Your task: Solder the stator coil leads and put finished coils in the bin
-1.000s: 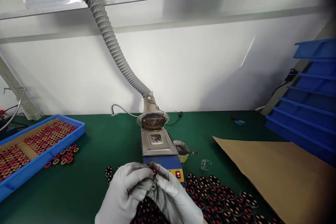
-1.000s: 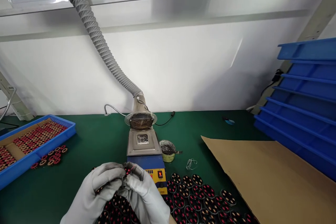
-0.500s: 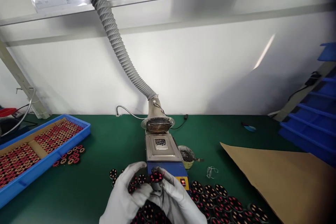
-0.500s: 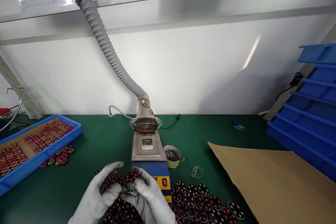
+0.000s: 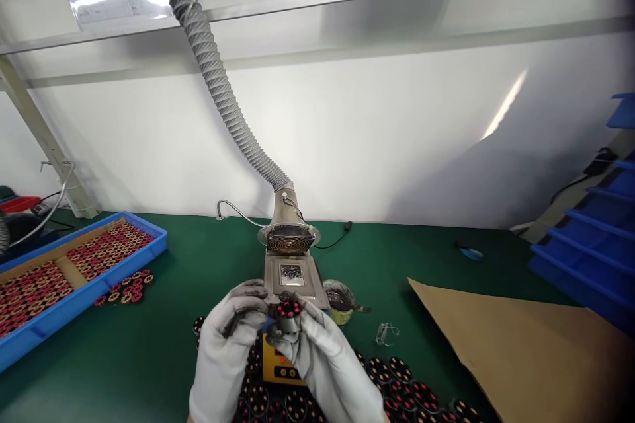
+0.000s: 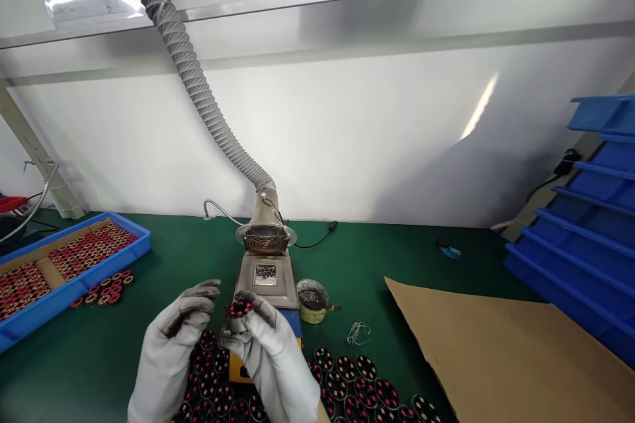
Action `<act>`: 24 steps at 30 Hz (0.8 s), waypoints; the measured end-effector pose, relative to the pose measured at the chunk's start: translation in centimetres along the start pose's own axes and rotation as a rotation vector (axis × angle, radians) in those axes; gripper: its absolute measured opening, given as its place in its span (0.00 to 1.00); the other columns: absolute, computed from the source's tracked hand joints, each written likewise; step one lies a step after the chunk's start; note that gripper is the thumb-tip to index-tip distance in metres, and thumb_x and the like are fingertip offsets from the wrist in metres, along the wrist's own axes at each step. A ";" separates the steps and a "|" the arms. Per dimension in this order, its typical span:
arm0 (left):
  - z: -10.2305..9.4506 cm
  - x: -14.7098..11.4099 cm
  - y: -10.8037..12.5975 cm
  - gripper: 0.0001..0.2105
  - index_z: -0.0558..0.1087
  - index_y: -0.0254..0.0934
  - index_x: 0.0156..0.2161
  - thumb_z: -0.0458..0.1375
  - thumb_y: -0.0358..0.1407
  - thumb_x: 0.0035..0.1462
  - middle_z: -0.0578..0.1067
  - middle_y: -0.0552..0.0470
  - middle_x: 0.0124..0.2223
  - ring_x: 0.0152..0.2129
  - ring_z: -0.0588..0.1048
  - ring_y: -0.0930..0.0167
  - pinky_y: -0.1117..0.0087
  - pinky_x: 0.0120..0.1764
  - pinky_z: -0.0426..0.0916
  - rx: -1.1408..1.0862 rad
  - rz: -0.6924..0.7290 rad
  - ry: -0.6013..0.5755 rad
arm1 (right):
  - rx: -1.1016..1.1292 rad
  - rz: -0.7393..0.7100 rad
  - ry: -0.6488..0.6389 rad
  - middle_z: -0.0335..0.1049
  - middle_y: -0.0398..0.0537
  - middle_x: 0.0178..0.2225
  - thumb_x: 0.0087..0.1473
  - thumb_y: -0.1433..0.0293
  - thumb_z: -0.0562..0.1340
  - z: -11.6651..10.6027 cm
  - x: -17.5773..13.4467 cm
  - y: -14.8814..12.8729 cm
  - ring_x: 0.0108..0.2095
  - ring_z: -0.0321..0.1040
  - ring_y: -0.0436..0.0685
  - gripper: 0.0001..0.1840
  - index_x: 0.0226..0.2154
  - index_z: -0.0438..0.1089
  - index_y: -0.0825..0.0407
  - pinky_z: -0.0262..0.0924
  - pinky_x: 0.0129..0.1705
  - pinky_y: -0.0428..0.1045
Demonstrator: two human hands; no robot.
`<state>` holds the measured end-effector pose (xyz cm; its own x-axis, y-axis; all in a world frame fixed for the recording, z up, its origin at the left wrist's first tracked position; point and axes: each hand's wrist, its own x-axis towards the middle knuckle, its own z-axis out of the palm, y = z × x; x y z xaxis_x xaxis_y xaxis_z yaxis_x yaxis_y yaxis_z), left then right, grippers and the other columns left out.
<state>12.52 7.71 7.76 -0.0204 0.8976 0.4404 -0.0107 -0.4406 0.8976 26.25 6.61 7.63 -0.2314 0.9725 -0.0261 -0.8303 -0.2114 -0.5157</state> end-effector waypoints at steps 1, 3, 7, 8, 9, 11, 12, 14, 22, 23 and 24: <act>0.2 0.1 -0.2 0.05 0.73 0.40 0.35 0.56 0.35 0.54 0.73 0.51 0.44 0.44 0.70 0.69 0.73 0.45 0.67 0.017 -0.017 0.017 | 0.026 0.003 0.000 0.73 0.45 0.32 0.42 0.69 0.68 -0.3 0.1 -0.2 0.33 0.69 0.51 0.12 0.34 0.72 0.51 0.63 0.38 0.47; 0.6 0.2 -0.5 0.13 0.70 0.42 0.43 0.58 0.33 0.51 0.70 0.51 0.49 0.47 0.68 0.68 0.70 0.49 0.64 0.120 -0.007 -0.006 | 0.060 -0.007 0.000 0.73 0.45 0.33 0.45 0.69 0.66 -0.9 0.4 -0.3 0.33 0.69 0.50 0.09 0.33 0.72 0.51 0.63 0.36 0.46; 1.3 0.1 -1.4 0.28 0.62 0.47 0.52 0.60 0.26 0.44 0.64 0.51 0.54 0.50 0.64 0.66 0.65 0.52 0.61 0.368 0.110 -0.227 | 0.083 -0.037 0.002 0.73 0.45 0.36 0.44 0.68 0.67 -1.1 0.7 0.2 0.36 0.69 0.51 0.10 0.34 0.73 0.49 0.63 0.41 0.47; 1.3 0.1 -1.5 0.27 0.63 0.47 0.51 0.59 0.25 0.45 0.65 0.51 0.53 0.49 0.65 0.66 0.66 0.51 0.62 0.379 0.143 -0.247 | 0.078 -0.035 -0.004 0.73 0.45 0.36 0.44 0.67 0.67 -1.1 0.7 0.5 0.37 0.69 0.52 0.11 0.34 0.73 0.49 0.62 0.42 0.47; 1.2 0.0 -1.6 0.24 0.64 0.47 0.50 0.58 0.25 0.47 0.66 0.51 0.51 0.48 0.66 0.67 0.66 0.50 0.64 0.372 0.181 -0.248 | 0.066 -0.031 -0.009 0.74 0.46 0.36 0.43 0.67 0.67 -1.0 0.7 0.8 0.38 0.68 0.52 0.11 0.34 0.73 0.49 0.62 0.43 0.47; 0.7 0.0 -1.6 0.21 0.66 0.46 0.48 0.58 0.26 0.49 0.69 0.50 0.49 0.45 0.68 0.67 0.66 0.48 0.65 0.348 0.271 -0.243 | 0.042 -0.019 -0.025 0.74 0.46 0.36 0.43 0.67 0.67 -0.8 0.6 1.2 0.38 0.69 0.52 0.11 0.33 0.73 0.50 0.62 0.43 0.47; 0.3 0.0 -1.6 0.20 0.67 0.45 0.47 0.59 0.26 0.48 0.69 0.50 0.48 0.44 0.69 0.67 0.66 0.47 0.65 0.344 0.301 -0.254 | 0.033 -0.005 -0.033 0.74 0.47 0.35 0.43 0.67 0.67 -0.7 0.5 1.4 0.38 0.69 0.53 0.11 0.33 0.73 0.50 0.62 0.44 0.48; -0.5 0.1 -1.4 0.21 0.67 0.45 0.47 0.61 0.26 0.47 0.70 0.51 0.47 0.43 0.70 0.67 0.66 0.48 0.65 0.357 0.297 -0.296 | 0.017 0.025 -0.040 0.74 0.47 0.35 0.43 0.67 0.67 -0.6 0.5 1.9 0.37 0.69 0.54 0.11 0.33 0.73 0.50 0.62 0.45 0.51; -1.9 0.3 -1.4 0.16 0.71 0.44 0.43 0.61 0.30 0.46 0.72 0.51 0.45 0.42 0.71 0.67 0.69 0.46 0.65 0.361 0.043 -0.379 | -0.062 0.004 0.031 0.73 0.48 0.34 0.41 0.65 0.68 -1.4 0.8 3.4 0.39 0.68 0.57 0.13 0.33 0.73 0.51 0.59 0.47 0.54; -1.7 0.3 -1.4 0.14 0.72 0.44 0.42 0.60 0.30 0.48 0.73 0.50 0.45 0.41 0.71 0.67 0.70 0.46 0.65 0.323 0.019 -0.371 | -0.083 -0.011 0.048 0.73 0.48 0.34 0.42 0.65 0.68 -1.5 0.8 3.5 0.39 0.68 0.57 0.13 0.33 0.73 0.52 0.59 0.47 0.54; -1.5 0.3 -1.5 0.12 0.73 0.43 0.41 0.59 0.31 0.50 0.73 0.50 0.45 0.41 0.71 0.67 0.70 0.46 0.65 0.288 -0.003 -0.357 | -0.101 -0.022 0.063 0.73 0.48 0.34 0.42 0.65 0.68 -1.6 0.8 3.5 0.40 0.68 0.57 0.13 0.34 0.72 0.52 0.58 0.48 0.54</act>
<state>10.99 8.64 6.55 0.3257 0.8695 0.3714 0.2693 -0.4619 0.8451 23.94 6.84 4.43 -0.1788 0.9817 -0.0656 -0.7785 -0.1820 -0.6007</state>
